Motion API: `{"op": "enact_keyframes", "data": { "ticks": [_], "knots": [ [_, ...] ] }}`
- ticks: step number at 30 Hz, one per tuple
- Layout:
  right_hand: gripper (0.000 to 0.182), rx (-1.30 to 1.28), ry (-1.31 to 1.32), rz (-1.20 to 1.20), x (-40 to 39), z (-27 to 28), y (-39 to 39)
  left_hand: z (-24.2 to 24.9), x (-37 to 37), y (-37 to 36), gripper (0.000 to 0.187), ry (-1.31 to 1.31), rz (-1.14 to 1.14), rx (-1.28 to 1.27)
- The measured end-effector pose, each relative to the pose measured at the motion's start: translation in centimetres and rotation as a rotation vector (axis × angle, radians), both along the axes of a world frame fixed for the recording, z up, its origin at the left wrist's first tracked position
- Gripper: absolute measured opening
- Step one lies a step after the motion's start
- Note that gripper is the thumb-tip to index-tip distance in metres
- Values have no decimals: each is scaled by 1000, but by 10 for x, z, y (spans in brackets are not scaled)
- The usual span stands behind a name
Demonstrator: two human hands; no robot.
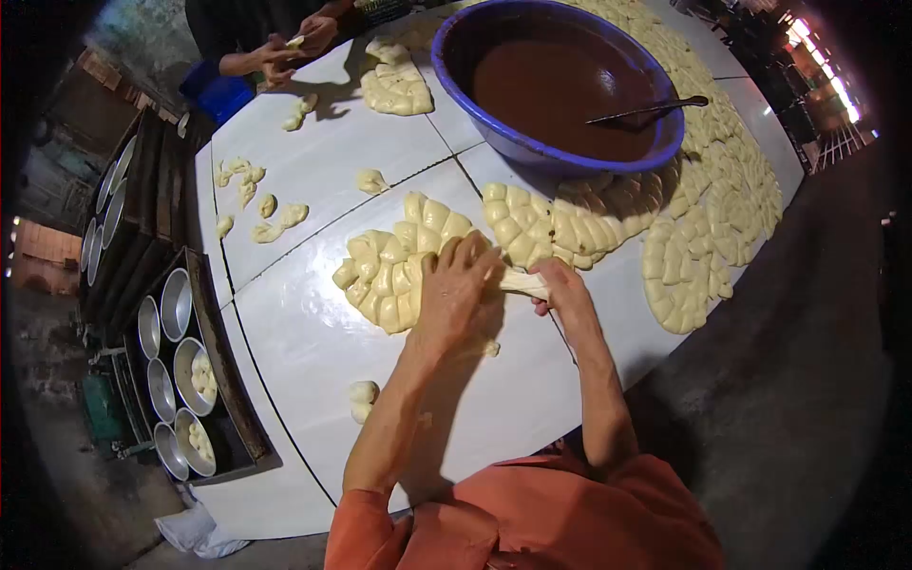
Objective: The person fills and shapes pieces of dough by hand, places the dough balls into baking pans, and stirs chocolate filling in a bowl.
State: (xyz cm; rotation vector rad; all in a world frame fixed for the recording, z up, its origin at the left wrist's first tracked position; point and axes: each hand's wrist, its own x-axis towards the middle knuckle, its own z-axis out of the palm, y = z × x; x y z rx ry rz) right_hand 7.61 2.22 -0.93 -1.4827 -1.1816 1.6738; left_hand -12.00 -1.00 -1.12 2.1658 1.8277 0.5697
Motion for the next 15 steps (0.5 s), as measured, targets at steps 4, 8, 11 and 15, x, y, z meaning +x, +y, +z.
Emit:
{"op": "enact_keyframes", "data": {
  "ticks": [4,8,11,15],
  "knots": [
    [21,472,-515,173,-7,-4,-2,11,18,11,40,21,-85,15],
    [25,539,-471,107,-4,-11,-3,-9,16,21,27,-15,-170,52],
    [23,564,-431,118,-2,-2,-4,-9,16,22,24,-49,-171,109],
    [16,399,-258,158,0,-14,-2,-20,16,18,15,-60,-209,178]
  ]
}}
